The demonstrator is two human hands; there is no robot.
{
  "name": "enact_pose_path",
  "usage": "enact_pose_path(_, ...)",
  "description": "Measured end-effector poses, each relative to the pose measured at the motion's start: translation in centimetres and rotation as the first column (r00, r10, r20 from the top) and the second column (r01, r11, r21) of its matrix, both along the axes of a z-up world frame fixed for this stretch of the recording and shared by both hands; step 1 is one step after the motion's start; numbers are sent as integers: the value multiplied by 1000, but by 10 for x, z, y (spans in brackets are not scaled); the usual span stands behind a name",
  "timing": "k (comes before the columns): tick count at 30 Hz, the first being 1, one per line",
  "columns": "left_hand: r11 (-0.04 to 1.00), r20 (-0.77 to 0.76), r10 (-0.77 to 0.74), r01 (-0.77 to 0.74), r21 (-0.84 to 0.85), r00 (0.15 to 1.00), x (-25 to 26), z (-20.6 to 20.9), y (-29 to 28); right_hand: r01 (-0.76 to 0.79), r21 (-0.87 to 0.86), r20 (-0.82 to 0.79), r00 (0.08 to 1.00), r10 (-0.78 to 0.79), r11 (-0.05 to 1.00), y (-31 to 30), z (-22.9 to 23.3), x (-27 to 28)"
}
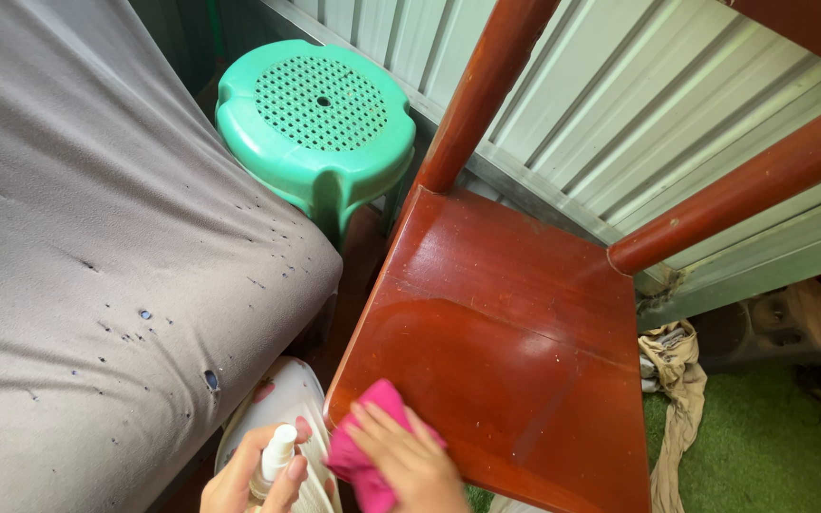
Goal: The person sprays a liquid cleaner onto a wooden chair seat and wipes it with a pink cloth. They repeatedly spray and wipe the seat surface, focusing on different areas to clean the chair.
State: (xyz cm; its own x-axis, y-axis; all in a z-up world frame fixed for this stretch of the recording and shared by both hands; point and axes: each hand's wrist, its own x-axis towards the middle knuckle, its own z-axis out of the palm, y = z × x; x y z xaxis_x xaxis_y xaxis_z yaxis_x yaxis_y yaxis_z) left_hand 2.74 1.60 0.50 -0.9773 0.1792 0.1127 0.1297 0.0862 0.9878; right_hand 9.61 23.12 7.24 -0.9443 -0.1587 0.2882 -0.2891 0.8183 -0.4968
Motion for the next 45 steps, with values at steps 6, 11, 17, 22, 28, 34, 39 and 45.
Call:
enact_pose_path(6, 992, 294, -89, 112, -63, 952, 4, -3, -11, 247, 17, -42, 968, -246, 969, 46, 32, -40)
enact_pose_path(11, 988, 25, -124, 125, -90, 992, 11, 2, 9, 300, 54, -160, 944, -288, 953, -11, 14, -87)
enact_pose_path(17, 979, -328, -100, 34, -202, 939, 1, 12, 10, 81, 57, -78, 994, -76, 995, -2, -21, 14)
enact_pose_path(22, 983, 317, -90, 135, -123, 944, -1, 16, -1, 417, 119, -120, 907, -404, 901, 79, 6, 31)
enact_pose_path(28, 989, 149, -123, 133, -61, 981, 10, 21, 16, 503, -18, -100, 859, -502, 864, 65, 14, -41)
enact_pose_path(34, 972, 129, -187, 203, -123, 974, 7, 28, 29, 195, 12, -69, 979, -194, 981, 28, -22, 44)
enact_pose_path(39, 966, 200, -211, 235, -108, 957, 2, 28, 47, 487, -168, 58, 873, -484, 857, 114, -43, 110)
enact_pose_path(45, 931, 136, -366, 361, 61, 921, 43, 35, 98, 701, -704, 439, 559, -704, 117, 126, -96, 149)
